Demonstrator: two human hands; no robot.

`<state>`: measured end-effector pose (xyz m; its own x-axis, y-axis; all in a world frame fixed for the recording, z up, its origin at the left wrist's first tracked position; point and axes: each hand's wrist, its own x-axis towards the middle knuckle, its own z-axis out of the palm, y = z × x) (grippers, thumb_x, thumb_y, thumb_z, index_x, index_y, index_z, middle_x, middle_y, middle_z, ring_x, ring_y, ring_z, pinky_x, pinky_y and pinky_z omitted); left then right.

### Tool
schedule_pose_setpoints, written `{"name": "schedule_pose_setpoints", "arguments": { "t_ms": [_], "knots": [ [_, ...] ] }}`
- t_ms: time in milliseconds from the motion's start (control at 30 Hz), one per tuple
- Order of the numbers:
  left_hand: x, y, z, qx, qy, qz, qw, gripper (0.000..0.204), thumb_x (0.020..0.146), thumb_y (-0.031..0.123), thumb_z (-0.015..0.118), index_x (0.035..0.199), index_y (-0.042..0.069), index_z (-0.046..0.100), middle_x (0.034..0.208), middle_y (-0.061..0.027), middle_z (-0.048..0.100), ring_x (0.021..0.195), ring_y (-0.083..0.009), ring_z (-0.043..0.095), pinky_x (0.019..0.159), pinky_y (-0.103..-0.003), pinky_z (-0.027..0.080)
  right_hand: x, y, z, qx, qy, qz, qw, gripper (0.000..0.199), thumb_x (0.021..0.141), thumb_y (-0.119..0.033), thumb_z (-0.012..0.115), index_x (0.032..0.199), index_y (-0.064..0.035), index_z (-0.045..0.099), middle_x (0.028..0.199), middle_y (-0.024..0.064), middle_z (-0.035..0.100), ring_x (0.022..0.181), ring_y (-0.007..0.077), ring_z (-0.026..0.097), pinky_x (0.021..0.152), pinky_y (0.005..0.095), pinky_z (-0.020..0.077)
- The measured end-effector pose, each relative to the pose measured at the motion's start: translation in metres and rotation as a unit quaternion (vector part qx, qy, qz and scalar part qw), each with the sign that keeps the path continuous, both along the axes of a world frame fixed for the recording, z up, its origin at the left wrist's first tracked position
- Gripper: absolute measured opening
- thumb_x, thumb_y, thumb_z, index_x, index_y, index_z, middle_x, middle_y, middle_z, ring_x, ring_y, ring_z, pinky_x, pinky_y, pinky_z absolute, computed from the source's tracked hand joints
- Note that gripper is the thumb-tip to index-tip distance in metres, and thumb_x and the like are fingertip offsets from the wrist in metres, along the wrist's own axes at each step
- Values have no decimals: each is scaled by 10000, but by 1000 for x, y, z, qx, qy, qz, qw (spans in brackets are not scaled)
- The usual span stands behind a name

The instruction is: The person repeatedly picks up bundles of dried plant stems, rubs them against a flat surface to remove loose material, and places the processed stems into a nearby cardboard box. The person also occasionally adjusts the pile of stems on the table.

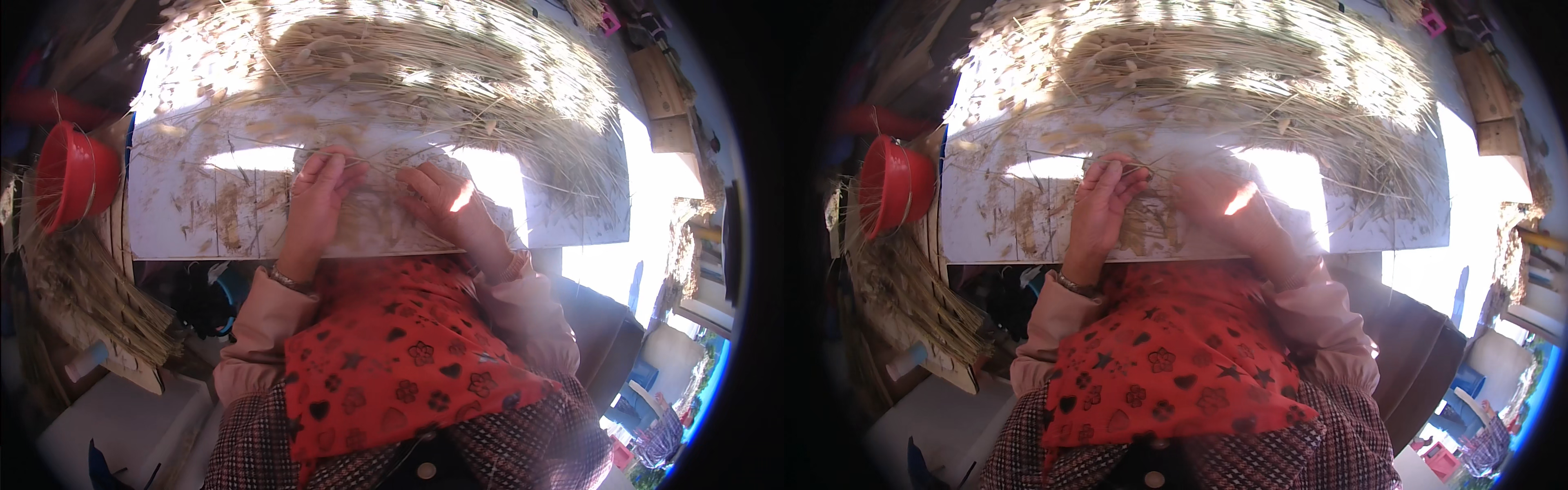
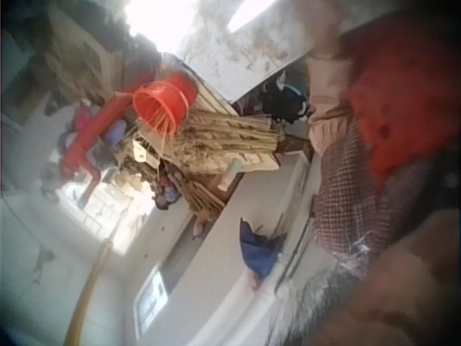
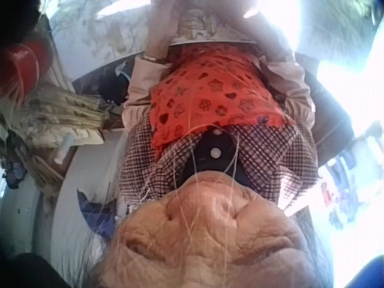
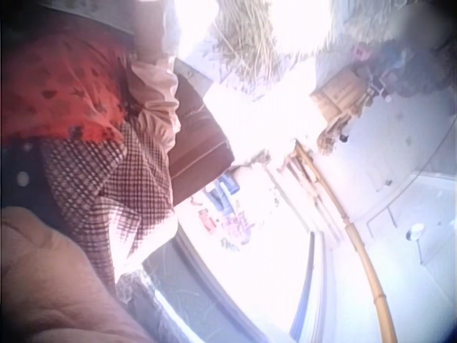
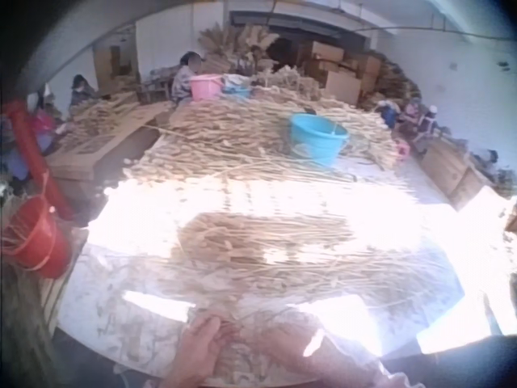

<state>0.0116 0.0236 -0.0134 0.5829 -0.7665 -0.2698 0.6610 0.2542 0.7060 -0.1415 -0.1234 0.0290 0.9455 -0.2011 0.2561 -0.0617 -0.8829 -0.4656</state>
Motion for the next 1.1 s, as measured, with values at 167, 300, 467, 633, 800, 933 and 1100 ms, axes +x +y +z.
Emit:
{"name": "schedule_pose_setpoints", "arguments": {
  "t_ms": [167,300,467,633,800,933,1100],
  "knots": [
    [-5,-1,8,39,-44,27,998,183,954,157,584,1094,45,622,1043,-45,631,941,-159,620,798,-304,518,-18,0,-7,-131,4,-46,990,181,793,-85,667,971,-78,635,905,73,612,774,236,643,618,311,526],
    [6,6,19,73,-139,92,983,242,922,199,645,1095,31,634,980,-29,621,828,-118,570,734,-249,491,-61,-22,13,41,-59,43,996,138,831,-79,650,964,-46,671,917,93,641,805,240,647,682,319,525],
    [29,14,22,3,-11,85,996,176,943,154,606,1064,27,607,902,-28,616,796,-125,575,726,-261,487,-107,-71,60,346,111,-71,929,157,924,-104,614,1040,-15,672,880,108,663,846,133,632,741,290,497],
    [25,14,18,-7,9,71,997,173,958,163,571,1051,19,595,922,-79,650,783,-158,625,719,-283,523,-106,-101,93,37,-53,-378,923,190,945,-129,586,1105,-51,652,722,96,658,663,121,639,628,274,504],
    [15,11,24,85,-93,-58,990,262,977,206,541,1140,5,582,971,-122,665,793,-178,661,720,-290,552,-85,-137,77,26,-125,-396,909,187,948,-141,575,1113,-72,629,729,98,673,674,200,677,626,318,523],
    [-1,14,33,205,-222,-220,928,299,982,254,538,1146,19,620,899,-89,677,700,-131,645,630,-258,532,-75,-159,44,-121,-50,-235,963,193,884,-119,634,1076,-108,653,977,102,674,875,232,660,726,323,522],
    [-8,7,32,190,-281,-285,897,318,989,297,519,1090,23,643,812,-23,662,631,-73,600,531,-202,461,-59,-148,-2,-93,-32,-56,994,223,840,-23,640,1047,-105,648,896,60,611,842,237,620,732,328,504]
  ]
}}
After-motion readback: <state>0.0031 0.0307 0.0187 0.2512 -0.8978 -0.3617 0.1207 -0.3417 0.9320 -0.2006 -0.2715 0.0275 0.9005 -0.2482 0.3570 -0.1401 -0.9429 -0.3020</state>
